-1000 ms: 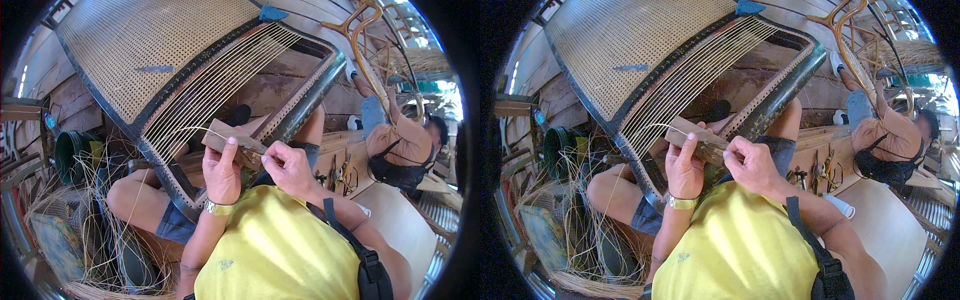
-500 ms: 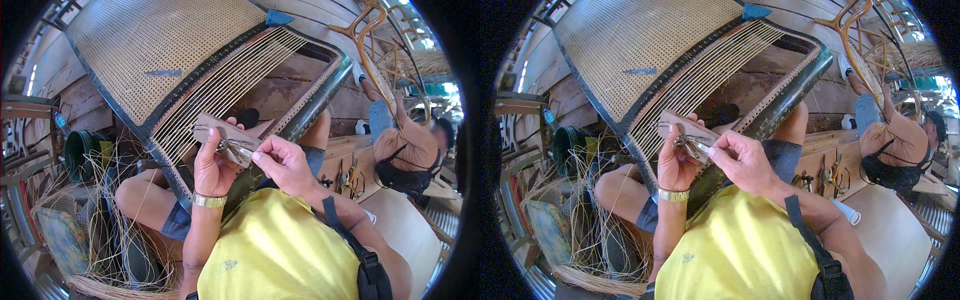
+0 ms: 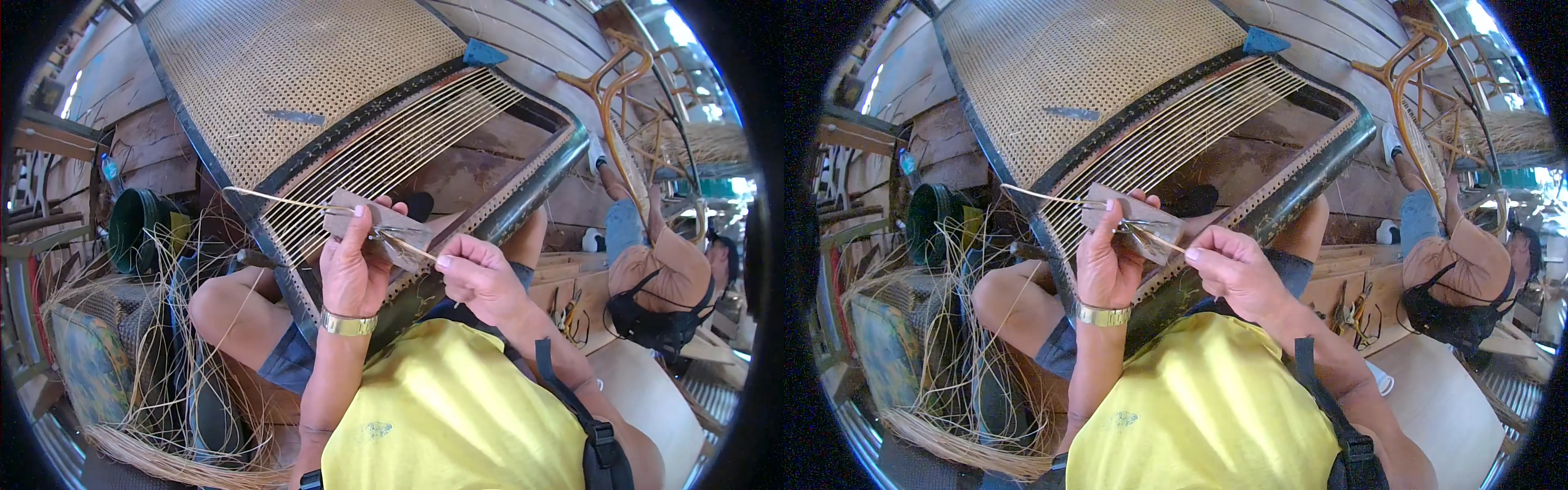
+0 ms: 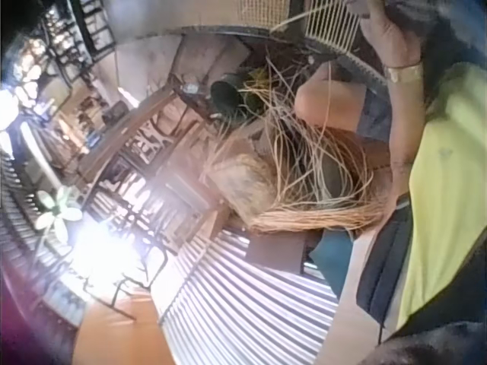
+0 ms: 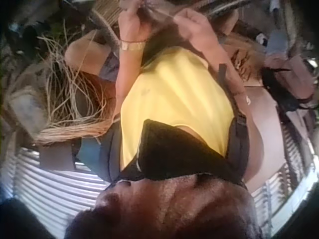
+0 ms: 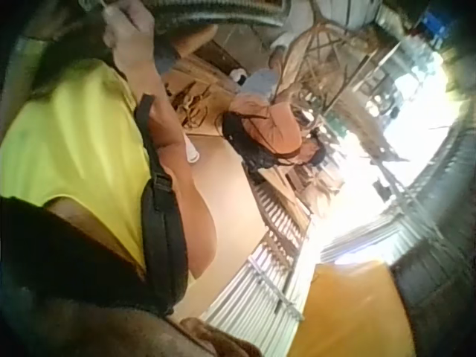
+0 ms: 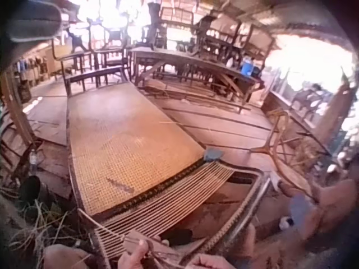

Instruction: Replacing the woven seat of a wooden chair using strands of natural fiber.

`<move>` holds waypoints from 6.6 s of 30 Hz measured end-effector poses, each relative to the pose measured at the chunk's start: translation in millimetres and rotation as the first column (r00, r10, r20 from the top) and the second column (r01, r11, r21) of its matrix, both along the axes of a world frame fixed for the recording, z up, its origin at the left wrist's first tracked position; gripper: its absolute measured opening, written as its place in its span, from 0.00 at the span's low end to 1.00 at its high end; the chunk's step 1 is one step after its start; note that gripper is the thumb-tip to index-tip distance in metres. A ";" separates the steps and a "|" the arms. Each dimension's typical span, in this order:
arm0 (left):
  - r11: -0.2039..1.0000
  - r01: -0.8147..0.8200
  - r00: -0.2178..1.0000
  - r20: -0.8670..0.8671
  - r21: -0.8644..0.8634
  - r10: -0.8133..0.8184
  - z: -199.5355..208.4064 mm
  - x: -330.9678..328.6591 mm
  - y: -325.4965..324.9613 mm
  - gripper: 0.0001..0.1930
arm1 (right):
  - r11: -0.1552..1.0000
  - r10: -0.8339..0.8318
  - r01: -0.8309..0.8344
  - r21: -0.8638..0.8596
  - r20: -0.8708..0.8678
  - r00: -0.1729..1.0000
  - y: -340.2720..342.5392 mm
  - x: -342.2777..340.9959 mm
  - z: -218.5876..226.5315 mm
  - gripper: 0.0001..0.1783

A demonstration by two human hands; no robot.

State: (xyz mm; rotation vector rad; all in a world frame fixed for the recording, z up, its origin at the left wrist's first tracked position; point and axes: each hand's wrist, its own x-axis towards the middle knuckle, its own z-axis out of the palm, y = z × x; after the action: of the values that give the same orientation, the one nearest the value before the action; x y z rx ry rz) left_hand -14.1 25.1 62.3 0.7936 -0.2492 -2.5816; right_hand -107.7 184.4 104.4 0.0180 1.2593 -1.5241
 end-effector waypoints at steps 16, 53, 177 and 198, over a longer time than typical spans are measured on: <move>0.980 -0.151 0.989 -0.008 -0.130 0.151 3.6 31.6 -71.0 0.15 | 0.811 0.582 -0.507 0.291 -0.487 0.652 63.6 -52.1 12.8 0.28; 0.953 -0.190 0.977 0.053 -0.234 0.208 3.8 -2.7 -18.6 0.16 | 0.950 0.302 -0.290 0.117 -0.580 0.757 -9.9 -2.3 51.6 0.20; 0.977 -0.209 0.956 -0.216 -0.031 0.198 -5.1 16.9 -72.5 0.19 | 0.553 0.663 0.245 0.797 -0.598 0.450 242.5 -73.6 -33.3 0.12; 0.967 -0.238 0.971 -0.059 -0.088 0.233 4.4 25.4 -56.6 0.21 | 0.895 0.436 -0.157 0.417 -0.748 0.500 54.2 -32.3 -22.3 0.10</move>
State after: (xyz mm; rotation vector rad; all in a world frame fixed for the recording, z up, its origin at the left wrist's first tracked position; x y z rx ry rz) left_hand 11.3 -31.4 66.6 0.6815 -0.2448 -2.3438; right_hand -140.0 238.5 82.2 -0.8002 2.1154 -0.9887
